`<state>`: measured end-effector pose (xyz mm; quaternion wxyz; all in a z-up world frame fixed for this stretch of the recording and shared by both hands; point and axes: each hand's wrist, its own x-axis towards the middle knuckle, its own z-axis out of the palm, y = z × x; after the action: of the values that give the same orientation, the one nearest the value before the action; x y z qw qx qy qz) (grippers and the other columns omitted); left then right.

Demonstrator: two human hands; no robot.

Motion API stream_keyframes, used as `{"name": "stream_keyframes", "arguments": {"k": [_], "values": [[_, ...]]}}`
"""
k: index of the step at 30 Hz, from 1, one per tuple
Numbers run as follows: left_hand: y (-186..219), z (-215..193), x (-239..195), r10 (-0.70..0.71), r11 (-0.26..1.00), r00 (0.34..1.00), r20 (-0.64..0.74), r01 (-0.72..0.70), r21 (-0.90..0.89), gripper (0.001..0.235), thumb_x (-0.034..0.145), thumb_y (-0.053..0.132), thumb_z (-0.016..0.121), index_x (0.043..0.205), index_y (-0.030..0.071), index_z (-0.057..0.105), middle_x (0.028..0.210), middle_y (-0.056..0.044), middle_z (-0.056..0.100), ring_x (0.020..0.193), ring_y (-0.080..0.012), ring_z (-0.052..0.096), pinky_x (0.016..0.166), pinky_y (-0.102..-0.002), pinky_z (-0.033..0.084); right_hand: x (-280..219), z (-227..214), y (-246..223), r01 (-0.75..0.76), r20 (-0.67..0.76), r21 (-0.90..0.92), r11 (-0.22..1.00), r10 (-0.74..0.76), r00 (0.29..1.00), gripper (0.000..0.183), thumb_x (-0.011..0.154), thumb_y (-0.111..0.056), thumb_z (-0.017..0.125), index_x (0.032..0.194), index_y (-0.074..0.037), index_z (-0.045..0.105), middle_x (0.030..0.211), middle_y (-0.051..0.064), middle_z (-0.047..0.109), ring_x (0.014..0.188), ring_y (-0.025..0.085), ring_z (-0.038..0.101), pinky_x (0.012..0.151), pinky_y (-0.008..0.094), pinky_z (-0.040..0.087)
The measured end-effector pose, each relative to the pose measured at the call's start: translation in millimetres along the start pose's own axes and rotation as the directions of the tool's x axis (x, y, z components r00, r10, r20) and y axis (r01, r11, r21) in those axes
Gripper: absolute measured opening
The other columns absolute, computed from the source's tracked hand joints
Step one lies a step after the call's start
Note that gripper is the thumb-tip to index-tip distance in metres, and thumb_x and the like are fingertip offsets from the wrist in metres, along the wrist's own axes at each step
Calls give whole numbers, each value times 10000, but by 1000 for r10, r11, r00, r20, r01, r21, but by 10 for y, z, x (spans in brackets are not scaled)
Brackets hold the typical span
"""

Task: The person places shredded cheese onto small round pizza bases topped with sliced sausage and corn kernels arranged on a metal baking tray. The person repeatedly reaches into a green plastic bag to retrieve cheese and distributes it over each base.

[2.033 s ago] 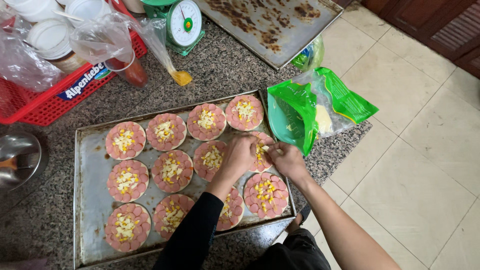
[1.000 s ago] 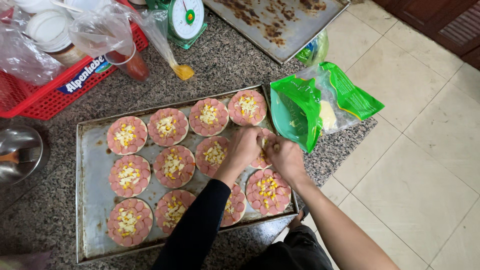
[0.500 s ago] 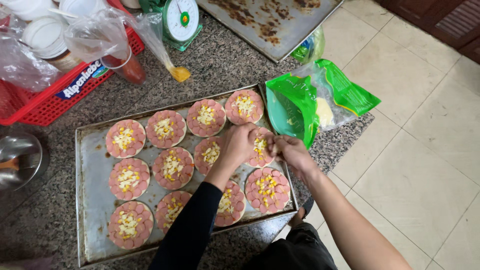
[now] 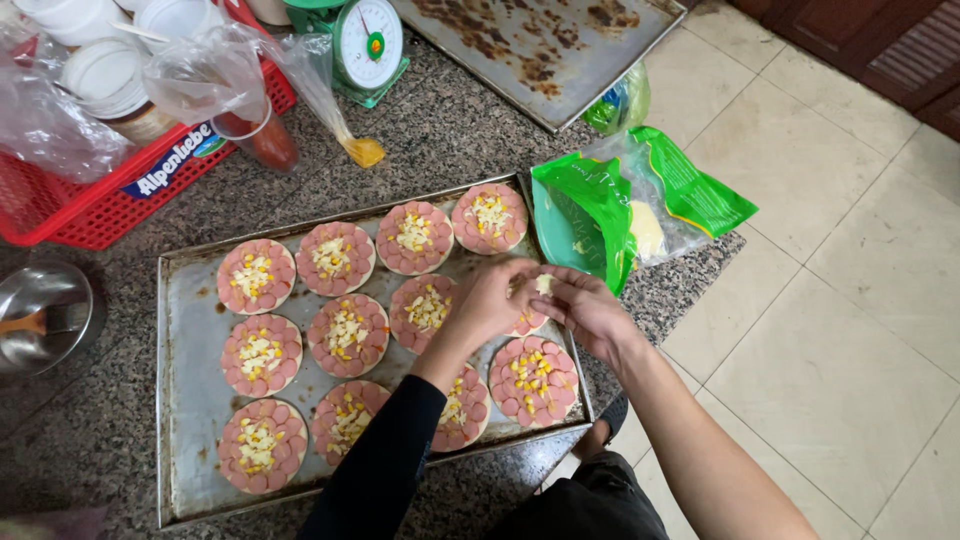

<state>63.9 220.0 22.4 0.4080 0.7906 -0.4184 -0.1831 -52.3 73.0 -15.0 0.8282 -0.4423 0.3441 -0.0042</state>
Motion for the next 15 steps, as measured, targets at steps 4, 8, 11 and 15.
{"name": "stream_keyframes", "arguments": {"k": [4, 8, 11, 15], "values": [[72, -26, -57, 115, 993, 992, -52, -114, 8, 255, 889, 139, 686, 1108, 13, 725, 1133, -174, 714, 1042, -358, 690, 915, -440, 538, 119, 2, 124, 98, 65, -140, 985, -90, 994, 324, 1042, -97, 510, 1316, 40, 617, 1067, 104, 710, 933, 166, 696, 880, 319, 605], [-29, -65, -75, 133, 989, 989, -64, -137, -50, 193, 904, 76, 665, 1048, -30, 738, 1104, -197, 743, 956, -352, 727, 832, -427, 567, 148, 36, 137, 208, 120, -409, 889, -173, 978, 322, 1051, -130, 536, 1301, 32, 657, 1030, 75, 734, 858, 125, 684, 791, 279, 584], [-192, -8, -61, -149, 966, 986, 68, 160, -204, 199, 945, 72, 620, 1074, -19, 741, 907, -144, 782, 791, -229, 789, 723, -352, 597, 80, 84, 113, 259, 164, -535, 804, -202, 966, 361, 1027, -97, 561, 1369, -15, 646, 1010, 60, 730, 829, 102, 645, 756, 256, 557], [-463, 163, 42, -191, 845, 981, 36, 183, -502, 182, 971, 69, 648, 1085, -46, 731, 856, -86, 770, 738, -134, 736, 610, -302, 572, 4, 144, 39, 303, 230, -527, 794, -210, 950, 440, 998, -48, 541, 1435, -69, 588, 1107, 2, 727, 881, 63, 639, 780, 221, 535]]}}
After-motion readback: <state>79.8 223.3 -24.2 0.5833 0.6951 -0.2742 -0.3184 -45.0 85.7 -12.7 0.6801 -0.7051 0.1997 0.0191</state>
